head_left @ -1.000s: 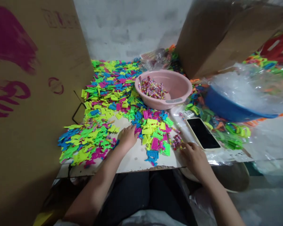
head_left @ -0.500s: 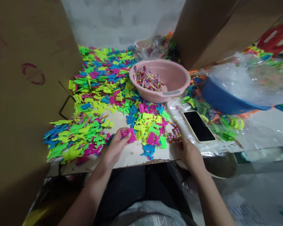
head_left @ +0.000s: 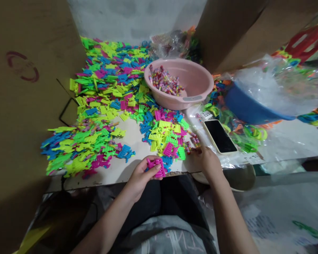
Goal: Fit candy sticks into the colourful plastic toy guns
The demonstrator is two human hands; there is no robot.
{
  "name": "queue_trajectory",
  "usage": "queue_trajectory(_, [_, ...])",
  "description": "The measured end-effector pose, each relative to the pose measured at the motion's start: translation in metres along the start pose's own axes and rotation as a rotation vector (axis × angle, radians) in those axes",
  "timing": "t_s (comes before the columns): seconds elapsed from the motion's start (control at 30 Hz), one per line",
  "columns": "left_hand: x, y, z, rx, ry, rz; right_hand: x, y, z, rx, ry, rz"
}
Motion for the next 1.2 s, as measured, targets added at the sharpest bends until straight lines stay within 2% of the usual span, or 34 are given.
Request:
queue_trajectory(0.17, [-0.003, -0.002, 0.007, 0.008, -0.058, 0.012, 0.007, 0.000, 0.000, 0.076, -0.059, 0.022])
queue_trajectory(0.27, [-0.005, 0.001, 0.013, 0.039, -0.106, 0.038, 0.000, 0.014, -0.012, 0.245, 0.019, 0.108])
queue_trajectory(0.37, [-0.009, 0.003, 0.021, 0.118, -0.180, 0.036, -0.024, 0.036, -0.048, 0.520, 0.253, 0.149])
queue_trajectory(0.47, [-0.014, -0.002, 0.028, 0.217, -0.238, -0.004, -0.056, 0.046, -0.095, 0.674, 0.507, 0.011])
queue_trajectory(0.57, [-0.020, -0.008, 0.033, 0.304, -0.278, -0.025, -0.074, 0.049, -0.116, 0.742, 0.528, -0.030])
queue_trajectory(0.63, [-0.024, -0.009, 0.035, 0.336, -0.294, -0.020, -0.077, 0.049, -0.119, 0.797, 0.503, -0.014])
queue_trajectory(0.8, [-0.029, -0.007, 0.039, 0.391, -0.325, -0.026, -0.080, 0.051, -0.122, 0.865, 0.554, 0.063])
queue_trajectory(1.03, [-0.034, -0.013, 0.043, 0.521, -0.377, -0.061, -0.083, 0.040, -0.118, 0.962, 0.493, -0.007])
queue_trajectory(1.2, [-0.034, -0.017, 0.044, 0.582, -0.366, -0.095, -0.085, 0.036, -0.111, 1.031, 0.439, -0.044])
Point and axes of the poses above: each hand's wrist, its own x-axis towards the middle knuckle, its own y-axis out of the back of the hand, z = x × y, the point moved 9 cm from there along x, towards the middle knuckle, and after that the axes turned 4 degrees about y, right-handed, at the moved point
